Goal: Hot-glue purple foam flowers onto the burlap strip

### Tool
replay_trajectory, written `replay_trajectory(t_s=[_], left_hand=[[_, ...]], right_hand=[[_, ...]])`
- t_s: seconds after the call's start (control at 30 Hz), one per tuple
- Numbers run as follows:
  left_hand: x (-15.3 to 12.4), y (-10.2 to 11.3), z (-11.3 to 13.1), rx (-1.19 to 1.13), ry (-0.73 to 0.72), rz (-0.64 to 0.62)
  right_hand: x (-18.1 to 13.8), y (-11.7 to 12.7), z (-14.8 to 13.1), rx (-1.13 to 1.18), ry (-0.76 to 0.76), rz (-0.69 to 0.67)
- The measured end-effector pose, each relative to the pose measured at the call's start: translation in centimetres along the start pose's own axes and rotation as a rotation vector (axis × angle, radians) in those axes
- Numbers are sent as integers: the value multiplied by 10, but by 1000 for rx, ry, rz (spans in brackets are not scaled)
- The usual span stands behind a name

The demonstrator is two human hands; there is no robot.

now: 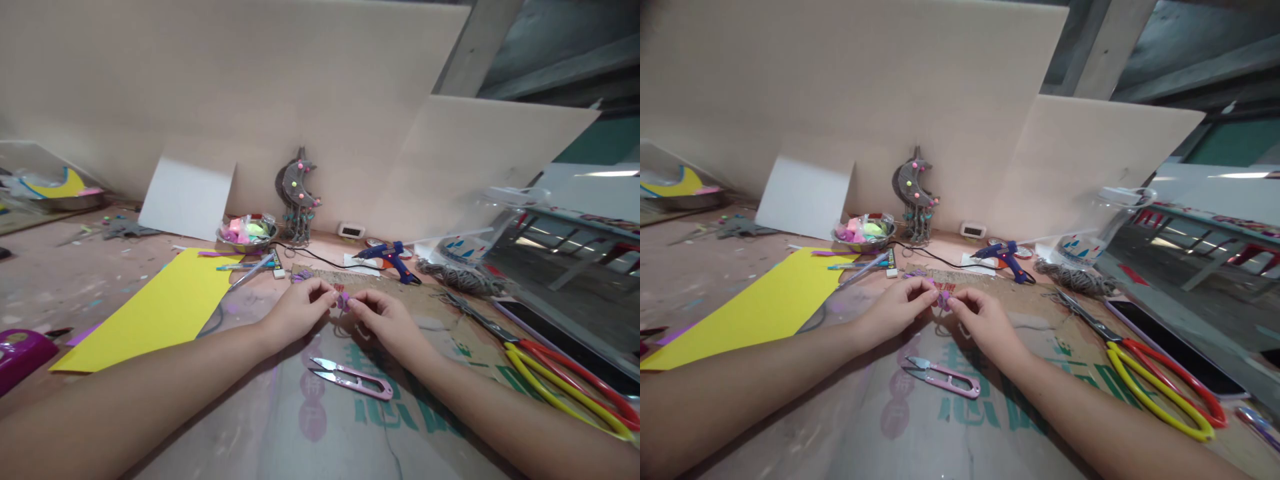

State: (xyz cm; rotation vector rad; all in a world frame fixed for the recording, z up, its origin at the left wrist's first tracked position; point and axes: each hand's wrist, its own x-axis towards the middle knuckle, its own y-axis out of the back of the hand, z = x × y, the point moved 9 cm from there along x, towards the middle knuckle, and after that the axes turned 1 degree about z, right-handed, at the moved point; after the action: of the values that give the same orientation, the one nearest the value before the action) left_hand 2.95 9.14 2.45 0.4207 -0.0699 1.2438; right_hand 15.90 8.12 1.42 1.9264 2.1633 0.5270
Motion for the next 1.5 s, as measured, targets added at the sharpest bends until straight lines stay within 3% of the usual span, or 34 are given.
replay_trajectory(t_s=[0.13, 0.4, 0.87, 1.07, 1.17, 1.27, 1.5], left_hand=[[1, -2, 1, -22, -21, -17], [-3, -3, 2, -50, 82, -27], [-1, -2, 5, -25, -9, -38], [2, -3, -8, -292, 83, -17], [3, 6, -15, -380, 139, 94], [4, 16, -20, -332, 156, 183], [4, 13, -15, -120, 67, 118]], right_hand=[[-1, 1, -5, -63, 43, 16], [-3, -1, -13, -161, 94, -1], [-3, -2, -9, -57, 34, -3], [-3, 0, -4, -25, 12, 20], [-2, 1, -3, -29, 13, 22], [-2, 2, -4, -39, 18, 27], [-3, 1, -6, -34, 20, 19]])
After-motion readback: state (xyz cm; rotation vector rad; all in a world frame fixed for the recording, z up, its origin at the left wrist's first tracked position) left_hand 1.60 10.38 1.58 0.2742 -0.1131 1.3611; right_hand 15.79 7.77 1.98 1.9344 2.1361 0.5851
